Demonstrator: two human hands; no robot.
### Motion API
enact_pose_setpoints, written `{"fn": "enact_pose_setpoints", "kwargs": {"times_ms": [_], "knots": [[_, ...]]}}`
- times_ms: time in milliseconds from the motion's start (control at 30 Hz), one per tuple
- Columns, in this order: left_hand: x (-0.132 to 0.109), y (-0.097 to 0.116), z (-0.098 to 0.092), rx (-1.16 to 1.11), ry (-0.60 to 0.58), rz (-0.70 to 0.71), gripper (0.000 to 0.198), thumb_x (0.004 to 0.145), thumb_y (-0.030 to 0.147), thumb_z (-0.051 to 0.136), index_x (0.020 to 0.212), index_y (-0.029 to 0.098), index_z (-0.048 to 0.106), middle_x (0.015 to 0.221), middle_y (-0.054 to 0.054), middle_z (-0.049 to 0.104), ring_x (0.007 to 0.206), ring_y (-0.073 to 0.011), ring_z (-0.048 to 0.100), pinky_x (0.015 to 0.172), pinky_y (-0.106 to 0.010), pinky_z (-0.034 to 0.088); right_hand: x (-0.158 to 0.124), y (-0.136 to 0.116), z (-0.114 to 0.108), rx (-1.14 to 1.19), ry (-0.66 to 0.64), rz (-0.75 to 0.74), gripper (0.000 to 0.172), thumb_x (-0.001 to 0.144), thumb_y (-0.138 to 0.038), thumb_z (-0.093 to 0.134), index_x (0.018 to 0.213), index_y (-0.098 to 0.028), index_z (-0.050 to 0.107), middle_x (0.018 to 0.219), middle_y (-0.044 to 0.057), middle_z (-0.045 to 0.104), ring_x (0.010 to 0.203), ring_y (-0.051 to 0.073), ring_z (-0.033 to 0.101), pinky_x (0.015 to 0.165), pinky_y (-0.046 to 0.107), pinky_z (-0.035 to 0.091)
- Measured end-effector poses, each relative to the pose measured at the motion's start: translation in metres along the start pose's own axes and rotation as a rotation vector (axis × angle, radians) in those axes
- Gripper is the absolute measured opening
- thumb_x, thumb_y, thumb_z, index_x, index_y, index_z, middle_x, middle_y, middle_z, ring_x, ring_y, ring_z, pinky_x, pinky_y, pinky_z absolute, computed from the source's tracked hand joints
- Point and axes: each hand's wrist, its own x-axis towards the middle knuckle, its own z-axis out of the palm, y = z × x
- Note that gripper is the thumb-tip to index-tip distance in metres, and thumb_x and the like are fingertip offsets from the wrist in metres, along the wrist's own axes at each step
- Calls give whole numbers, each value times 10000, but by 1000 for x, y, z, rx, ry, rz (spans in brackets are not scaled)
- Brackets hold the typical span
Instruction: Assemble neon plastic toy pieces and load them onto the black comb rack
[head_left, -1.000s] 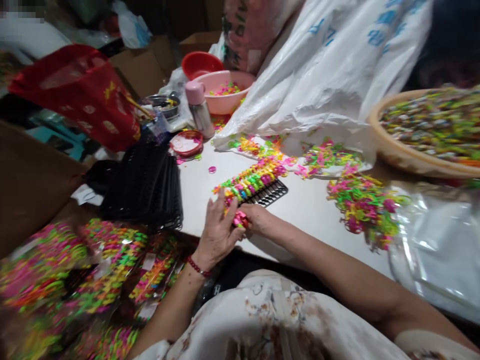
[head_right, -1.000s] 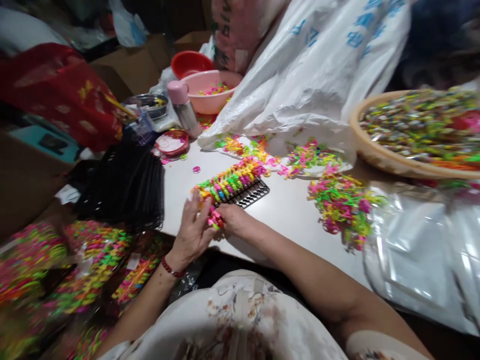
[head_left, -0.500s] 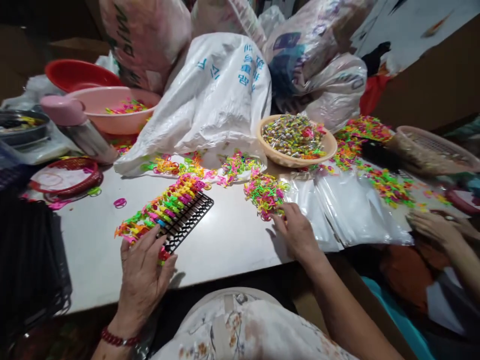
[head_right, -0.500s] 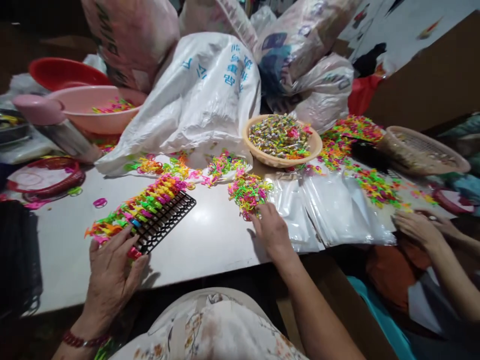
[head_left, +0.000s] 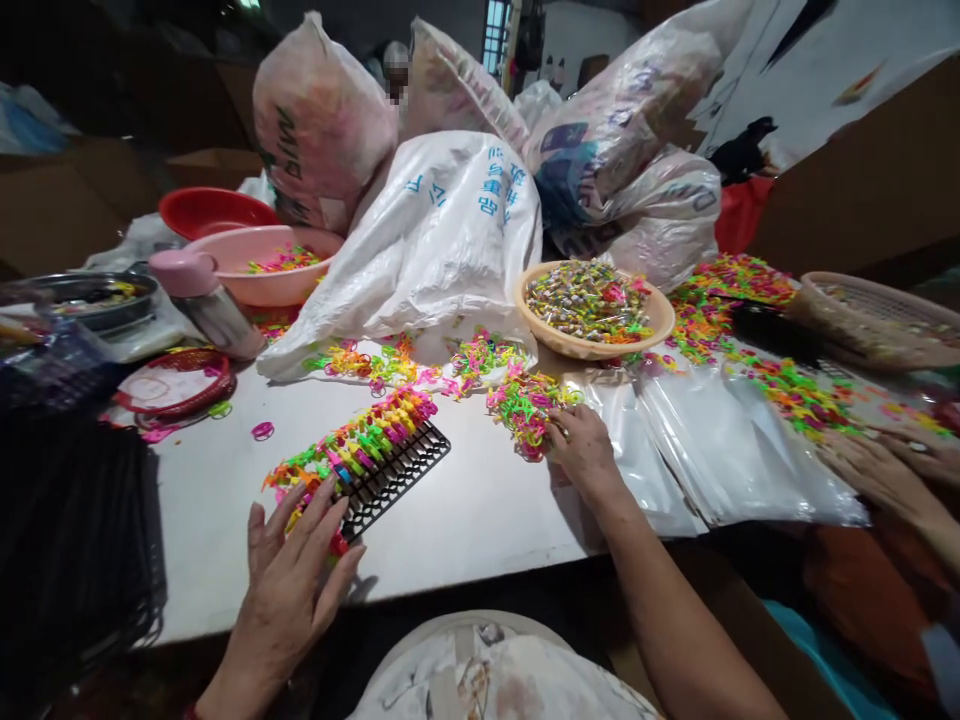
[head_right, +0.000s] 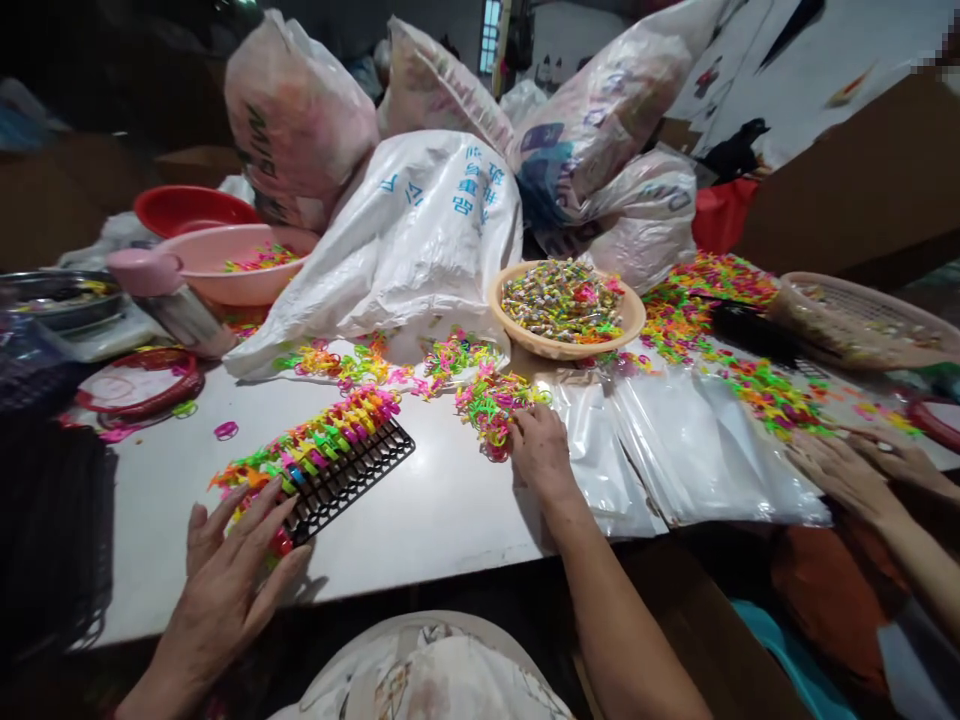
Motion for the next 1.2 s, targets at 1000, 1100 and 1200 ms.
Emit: {"fn": "enact_pose_setpoints", "kwargs": {"times_ms": [1000, 1100, 1200], "knots": [[-4, -8, -4, -154, -116, -45, 743, 950, 184, 476, 1578, 171, 79, 1555, -184, 350, 1447, -277, 315, 1192, -576, 239, -61, -209, 99, 895, -632, -653, 121, 820, -155, 562, 929, -178, 610, 906, 66, 677, 817, 190, 589, 778, 290, 470], [-2, -10, -8, -92, -112, 9, 719, 936, 189, 520, 1568, 196, 175, 1592, -163, 288, 1485, -299, 230, 1182, -571, 269, -60, -209, 101, 868, -648, -713, 239, 811, -113, 542, 1035, -166, 607, 988, 94, 679, 890, 209, 599, 823, 319, 481], [2, -11, -11, -34, -152, 64, 693, 933, 236, 551, 1553, 220, 243, 1571, -116, 356, 1502, -307, 171, 1194, -587, 228, -56, -212, 103, 836, -670, -695, 273, 832, -112, 516, 1085, -149, 613, 1031, 109, 670, 914, 213, 602, 828, 333, 489]]}}
